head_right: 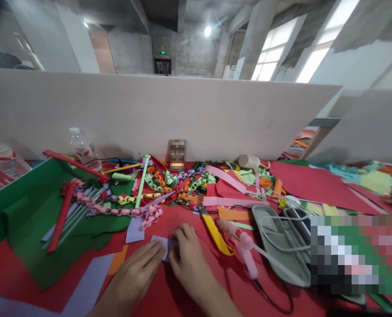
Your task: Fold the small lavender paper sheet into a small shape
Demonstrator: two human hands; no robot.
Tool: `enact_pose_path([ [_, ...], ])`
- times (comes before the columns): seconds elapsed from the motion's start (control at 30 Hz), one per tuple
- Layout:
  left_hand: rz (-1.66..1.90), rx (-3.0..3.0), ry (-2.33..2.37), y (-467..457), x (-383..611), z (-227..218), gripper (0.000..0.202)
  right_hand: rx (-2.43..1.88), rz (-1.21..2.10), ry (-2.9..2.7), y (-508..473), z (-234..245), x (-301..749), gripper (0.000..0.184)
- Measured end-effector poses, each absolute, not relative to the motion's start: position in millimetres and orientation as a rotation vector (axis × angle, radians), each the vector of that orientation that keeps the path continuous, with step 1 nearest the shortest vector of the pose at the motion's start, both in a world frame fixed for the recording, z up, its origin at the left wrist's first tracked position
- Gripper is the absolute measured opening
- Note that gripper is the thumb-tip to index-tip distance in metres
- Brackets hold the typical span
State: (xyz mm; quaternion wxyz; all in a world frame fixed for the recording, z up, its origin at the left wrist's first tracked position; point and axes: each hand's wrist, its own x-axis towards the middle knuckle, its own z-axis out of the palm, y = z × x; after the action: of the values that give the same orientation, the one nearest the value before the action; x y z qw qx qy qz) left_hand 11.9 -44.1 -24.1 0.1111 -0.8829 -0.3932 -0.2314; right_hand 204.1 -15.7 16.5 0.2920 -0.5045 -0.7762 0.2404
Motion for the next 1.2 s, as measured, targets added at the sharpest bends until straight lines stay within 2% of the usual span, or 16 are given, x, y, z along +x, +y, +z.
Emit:
enact_pose_path([
  [0.33, -0.667, -2.599, -1.161, -43.3, 12.8, -23.3, 0.05, -1.399, 0.576, -2.06, -17.7, 15.4, 200.2, 0.017],
  [1.2, -0.666, -2.608, -1.196, -42.6, 16.8, -25.5, 0.053, -1.367, 0.591, -2.031, -15.7, 11.3, 200.4, 0.02],
])
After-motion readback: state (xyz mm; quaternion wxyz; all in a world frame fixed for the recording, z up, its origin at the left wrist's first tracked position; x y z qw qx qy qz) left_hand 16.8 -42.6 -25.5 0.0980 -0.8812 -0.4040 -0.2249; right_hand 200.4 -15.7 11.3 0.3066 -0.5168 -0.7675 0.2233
